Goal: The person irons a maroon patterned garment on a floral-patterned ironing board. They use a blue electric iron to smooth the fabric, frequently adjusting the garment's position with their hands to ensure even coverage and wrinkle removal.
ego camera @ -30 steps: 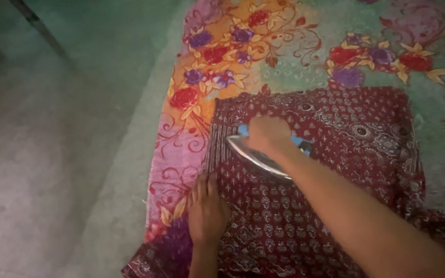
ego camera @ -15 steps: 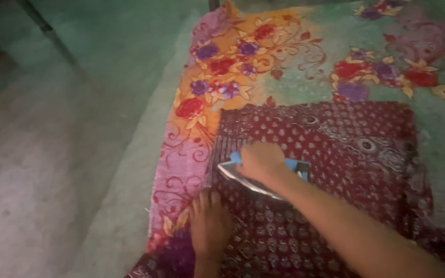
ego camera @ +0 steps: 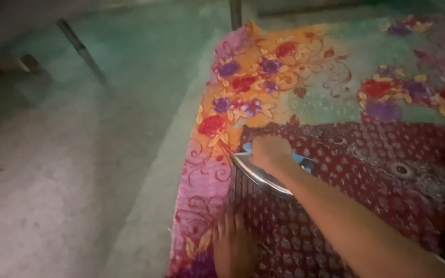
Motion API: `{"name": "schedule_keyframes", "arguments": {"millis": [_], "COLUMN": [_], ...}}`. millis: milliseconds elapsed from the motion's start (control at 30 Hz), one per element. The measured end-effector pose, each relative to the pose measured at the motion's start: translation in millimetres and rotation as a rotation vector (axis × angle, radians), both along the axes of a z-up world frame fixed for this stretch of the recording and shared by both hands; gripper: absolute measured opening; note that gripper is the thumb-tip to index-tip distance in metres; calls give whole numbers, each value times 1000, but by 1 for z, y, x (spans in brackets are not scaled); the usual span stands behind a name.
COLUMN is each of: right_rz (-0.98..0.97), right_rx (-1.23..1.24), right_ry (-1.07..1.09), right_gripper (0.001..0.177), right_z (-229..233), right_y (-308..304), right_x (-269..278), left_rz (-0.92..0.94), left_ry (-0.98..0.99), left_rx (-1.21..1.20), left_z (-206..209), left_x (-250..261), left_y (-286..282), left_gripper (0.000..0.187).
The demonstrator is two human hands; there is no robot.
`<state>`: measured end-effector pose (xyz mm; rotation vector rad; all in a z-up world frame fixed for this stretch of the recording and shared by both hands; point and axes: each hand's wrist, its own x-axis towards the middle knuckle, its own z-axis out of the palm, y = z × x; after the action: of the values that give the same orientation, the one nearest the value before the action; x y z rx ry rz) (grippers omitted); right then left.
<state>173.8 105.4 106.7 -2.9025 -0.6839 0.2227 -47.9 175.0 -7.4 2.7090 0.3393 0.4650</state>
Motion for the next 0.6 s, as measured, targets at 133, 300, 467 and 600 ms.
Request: {"name": "schedule_keyframes", "arguments": {"millis": [133,300,467,600], "right_rz": [116,144,82,-36], "right_rx": [-24,-95,-43,-26], "right_ry": [18,87,-9,-47], "right_gripper": [38,40,36,35], "right_z": [5,13,8,7], "right_y": [-24,-42,-35,-21], "right_x": [-36,-51,-16,5], "left_rz": [6,27,-27,-17], "left_ry": [-94,-17,-80,-22], "left_rx": [57,6,73,-14], "left_z": [7,5,0,2], "left_x": [3,2,2,3], "left_y": [-2,-2,1,1], "left_gripper": [63,57,69,68]}}
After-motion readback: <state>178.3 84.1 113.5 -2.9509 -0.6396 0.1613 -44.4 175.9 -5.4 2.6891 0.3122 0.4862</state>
